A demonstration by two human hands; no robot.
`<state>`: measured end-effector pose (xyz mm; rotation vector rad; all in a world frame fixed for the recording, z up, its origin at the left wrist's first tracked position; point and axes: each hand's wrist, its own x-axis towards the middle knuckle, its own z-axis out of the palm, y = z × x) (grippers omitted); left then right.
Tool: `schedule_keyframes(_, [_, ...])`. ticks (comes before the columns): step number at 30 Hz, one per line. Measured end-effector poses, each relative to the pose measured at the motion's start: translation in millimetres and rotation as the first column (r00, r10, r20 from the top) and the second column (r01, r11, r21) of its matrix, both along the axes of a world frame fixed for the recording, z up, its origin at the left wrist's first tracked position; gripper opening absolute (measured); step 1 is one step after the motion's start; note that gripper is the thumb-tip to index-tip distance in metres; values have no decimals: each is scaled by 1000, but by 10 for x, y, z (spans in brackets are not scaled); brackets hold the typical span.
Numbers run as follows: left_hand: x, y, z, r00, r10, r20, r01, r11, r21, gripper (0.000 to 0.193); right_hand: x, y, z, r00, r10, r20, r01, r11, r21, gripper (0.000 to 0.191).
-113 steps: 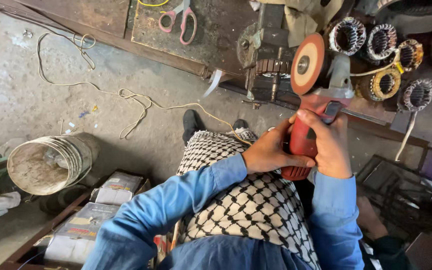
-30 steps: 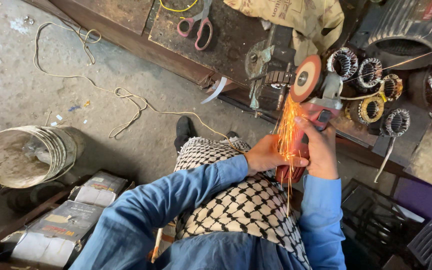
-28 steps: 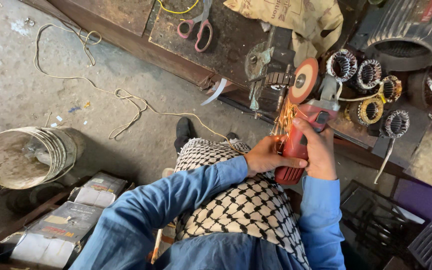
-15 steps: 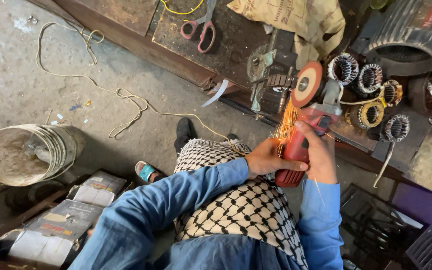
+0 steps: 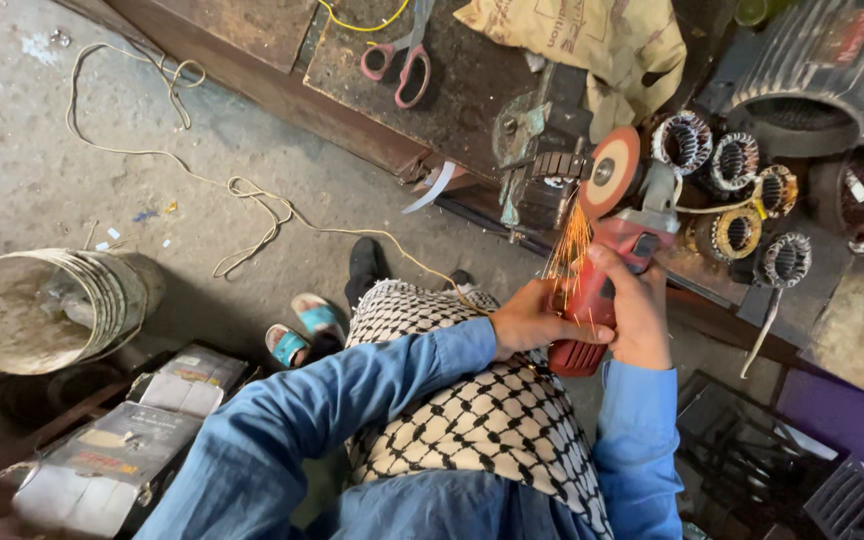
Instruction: The person uses a handheld angle grinder to grind a metal part clamped in a bench vise. Sparks fly as the grinder contacts the metal. The person repeatedly repositions the part in the vise and continues grinding different sections.
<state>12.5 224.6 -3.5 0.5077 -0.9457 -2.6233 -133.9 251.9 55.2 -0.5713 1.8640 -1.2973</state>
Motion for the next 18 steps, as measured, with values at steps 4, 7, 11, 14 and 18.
schedule_keyframes(4, [-20, -5, 3, 999, -9, 33, 10, 1000, -16, 66, -15, 7, 8, 1000, 5, 11, -5, 1000, 26, 23])
schedule_keyframes(7, [-10, -24, 18, 997, -18, 78, 20, 999, -33, 66, -14, 13, 2, 996, 37, -79, -32, 998, 60, 20])
schedule_keyframes(11, [37, -42, 75, 998, -14, 56, 16, 999, -50, 66, 0, 8, 12, 1000, 2, 10, -2, 1000, 22, 28])
schedule_keyframes(14, [50, -53, 115, 990, -38, 134, 50, 995, -91, 65, 24, -3, 56, 1000, 16, -14, -15, 1000, 16, 26])
schedule_keyframes(18, [28, -56, 126, 1000, 5, 27, -5, 1000, -28, 68, 65, -42, 145, 999, 17, 48, -19, 999, 42, 25])
